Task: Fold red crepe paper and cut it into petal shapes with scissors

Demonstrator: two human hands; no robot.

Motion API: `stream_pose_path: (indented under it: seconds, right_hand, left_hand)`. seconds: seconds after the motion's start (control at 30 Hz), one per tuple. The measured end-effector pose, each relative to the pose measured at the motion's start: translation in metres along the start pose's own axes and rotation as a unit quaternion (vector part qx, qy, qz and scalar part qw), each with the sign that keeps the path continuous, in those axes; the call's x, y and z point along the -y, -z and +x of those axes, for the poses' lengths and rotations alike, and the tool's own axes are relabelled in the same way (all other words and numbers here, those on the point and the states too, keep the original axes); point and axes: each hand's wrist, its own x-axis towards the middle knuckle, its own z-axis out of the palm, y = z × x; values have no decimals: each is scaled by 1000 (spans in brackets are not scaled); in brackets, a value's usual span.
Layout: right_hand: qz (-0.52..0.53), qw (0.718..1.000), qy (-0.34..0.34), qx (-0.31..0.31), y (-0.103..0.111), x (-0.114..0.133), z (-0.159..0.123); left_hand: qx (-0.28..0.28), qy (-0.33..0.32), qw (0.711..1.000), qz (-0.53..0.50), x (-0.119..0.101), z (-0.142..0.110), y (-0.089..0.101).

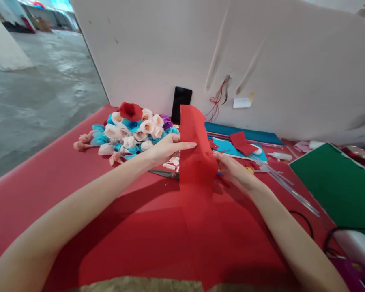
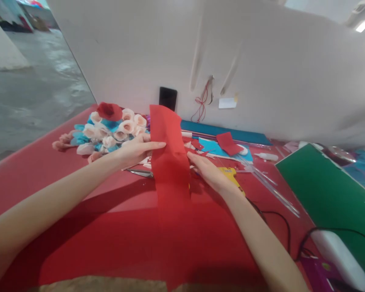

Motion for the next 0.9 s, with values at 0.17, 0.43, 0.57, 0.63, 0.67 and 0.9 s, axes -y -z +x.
stream_pose_path:
  seconds: [0.17, 0.43, 0.57, 0.63, 0.67, 0.9]
  right_hand:
    - [91, 993, 70, -22, -10, 15, 12]
    - [90, 988, 117, -44, -2, 26, 1]
    - [82, 985, 149, -40, 1, 32, -3]
    - [89, 984, 150, -45, 2, 32, -3]
    - [91, 984, 149, -46, 3, 32, -3]
    - [40, 978, 184, -91, 7, 32, -4]
  left_hand:
    - [11, -12, 999, 40, -7, -4, -5]
    - [-64, -92, 962, 250, -16, -11, -11]
    - [-65, -125, 946, 290, -15, -13, -15]
    - [-38, -136, 950, 280, -15, -13, -16]
    - [-17, -137, 954, 266, -15, -12, -16]
    - [43, -137, 974, 173, -12, -9, -11]
